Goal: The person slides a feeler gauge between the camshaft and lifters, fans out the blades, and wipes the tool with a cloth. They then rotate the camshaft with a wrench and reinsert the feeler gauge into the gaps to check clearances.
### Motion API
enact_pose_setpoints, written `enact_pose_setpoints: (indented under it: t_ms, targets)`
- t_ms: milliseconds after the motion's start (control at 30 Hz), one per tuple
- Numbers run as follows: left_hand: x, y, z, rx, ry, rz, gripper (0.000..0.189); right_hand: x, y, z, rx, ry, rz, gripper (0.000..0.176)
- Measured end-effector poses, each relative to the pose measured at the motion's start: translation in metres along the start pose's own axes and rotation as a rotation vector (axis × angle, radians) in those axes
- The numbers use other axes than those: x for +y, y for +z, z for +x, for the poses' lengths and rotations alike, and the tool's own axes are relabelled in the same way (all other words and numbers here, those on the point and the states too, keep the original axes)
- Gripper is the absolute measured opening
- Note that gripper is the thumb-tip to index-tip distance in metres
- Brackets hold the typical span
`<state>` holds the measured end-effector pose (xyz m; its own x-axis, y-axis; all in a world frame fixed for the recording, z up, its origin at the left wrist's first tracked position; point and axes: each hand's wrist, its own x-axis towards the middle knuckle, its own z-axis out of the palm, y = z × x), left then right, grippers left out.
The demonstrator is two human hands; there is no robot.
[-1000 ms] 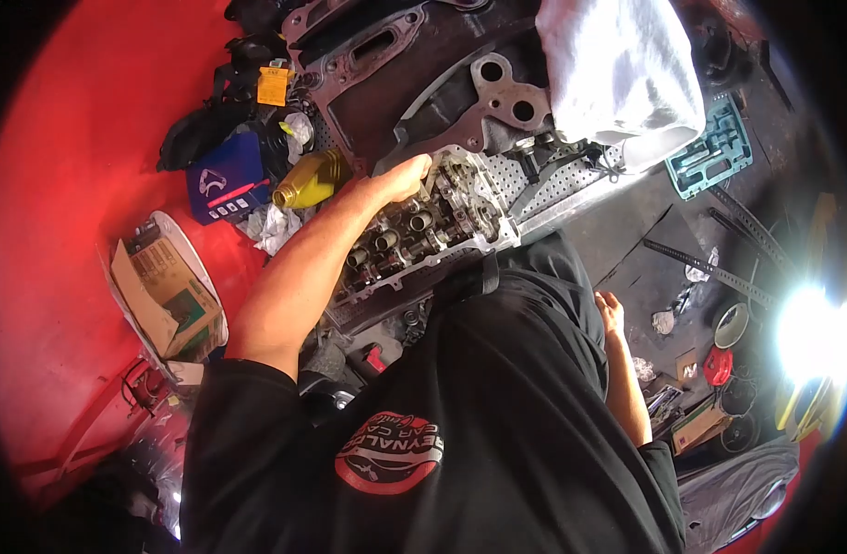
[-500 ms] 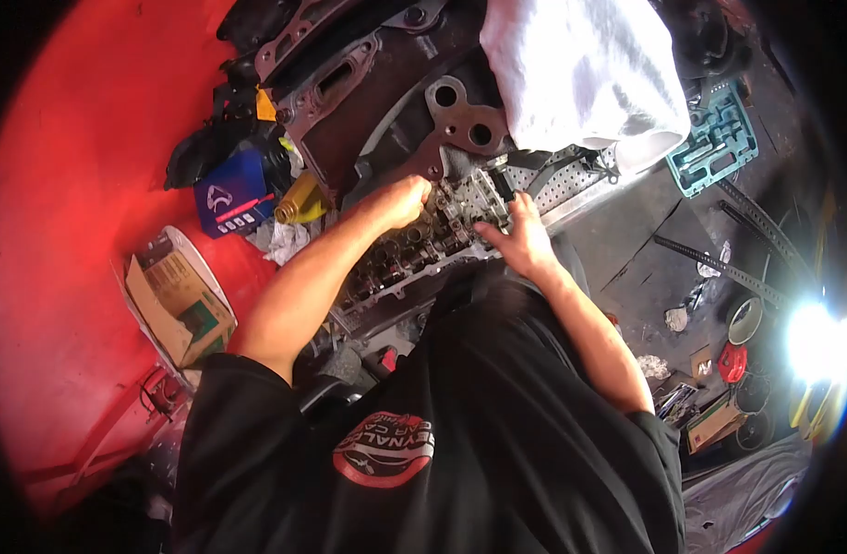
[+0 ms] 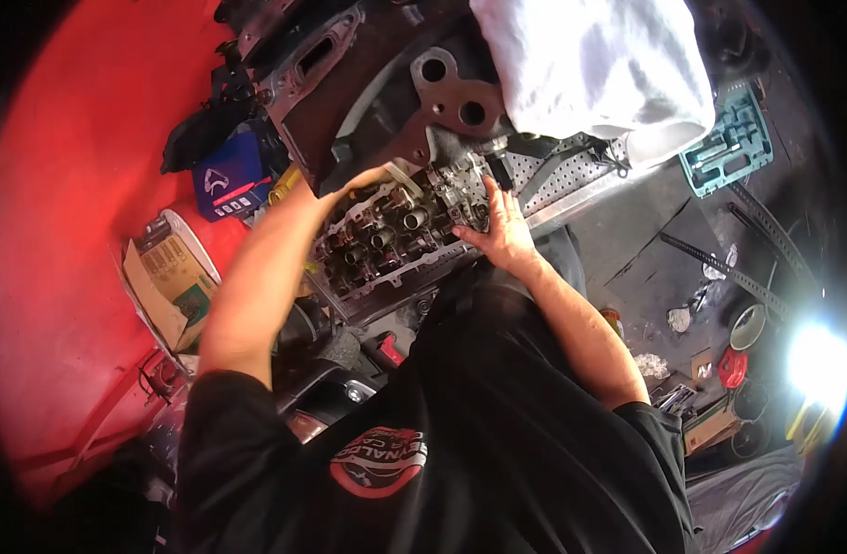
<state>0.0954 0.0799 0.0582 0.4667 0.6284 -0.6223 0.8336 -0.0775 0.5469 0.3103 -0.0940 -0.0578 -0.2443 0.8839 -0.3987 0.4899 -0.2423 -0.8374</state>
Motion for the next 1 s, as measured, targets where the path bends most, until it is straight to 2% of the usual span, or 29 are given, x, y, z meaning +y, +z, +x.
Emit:
enact_pose_setpoints:
  t_ms: [67,100,133,200,267,333,467,533,600,633,667,733,767,800,867,967,1000]
  targets:
    - [-0.008,-0.037,-0.023,-0.005,0.018,0.004,0.026,0.012,0.009,0.002,0.057,-0.077,0.015,0.104]
    - [-0.018,-0.046,-0.039,-0.031,-0.016,0.069,0.027,0.01,0.01,-0.004,0.018,-0.029,0.031,0.103]
    - [-0.033,-0.055,-0.047,-0.109,-0.066,0.347,0.026,0.007,0.007,0.001,0.001,0.007,0.045,0.103]
    - [-0.065,-0.028,-0.083,0.038,-0.267,0.105,0.02,0.004,0.003,0.003,0.001,0.004,0.054,0.104]
    - [-0.055,0.0,-0.116,0.164,-0.519,-0.241,0.016,0.001,0.001,0.003,-0.01,0.026,0.027,0.105]
    - [-0.053,0.034,-0.145,0.274,-0.487,-0.873,0.014,0.003,0.002,0.005,-0.03,0.026,0.03,0.105]
    - [-0.032,0.109,-0.191,0.438,-0.37,-1.402,0.01,0.02,0.016,0.011,-0.002,-0.015,0.004,0.11]
    - [-0.027,0.153,-0.21,0.472,-0.324,-1.462,0.012,0.015,0.016,0.008,0.014,0.015,-0.085,0.109]
    - [-0.022,0.195,-0.231,0.458,-0.312,-1.425,0.018,0.012,0.021,0.001,0.159,-0.104,-0.203,0.099]
    - [-0.023,0.218,-0.242,0.474,-0.283,-1.445,0.018,-0.001,0.026,-0.01,0.277,-0.112,-0.284,0.087]
    - [-0.026,0.241,-0.252,0.486,-0.249,-1.464,0.019,-0.003,0.034,-0.021,0.36,-0.213,-0.296,0.078]
    - [-0.034,0.283,-0.271,0.552,-0.255,-1.556,0.018,-0.037,0.038,-0.058,0.283,-0.354,-0.233,0.068]
    - [-0.04,0.302,-0.28,0.576,-0.26,-1.605,0.018,-0.05,0.048,-0.078,0.295,-0.352,-0.325,0.057]
    - [-0.047,0.321,-0.286,0.625,-0.265,-1.658,0.018,-0.049,0.057,-0.095,0.222,-0.352,-0.365,0.052]
    - [-0.063,0.351,-0.299,0.718,-0.271,-1.757,0.018,-0.034,0.079,-0.126,0.122,-0.311,-0.383,0.051]
    - [-0.084,0.378,-0.322,0.812,-0.279,-1.843,0.015,0.004,0.088,-0.158,-0.052,-0.222,-0.586,0.054]
    - [-0.094,0.39,-0.328,0.854,-0.302,-1.846,0.014,0.018,0.085,-0.167,-0.061,-0.091,-0.604,0.054]
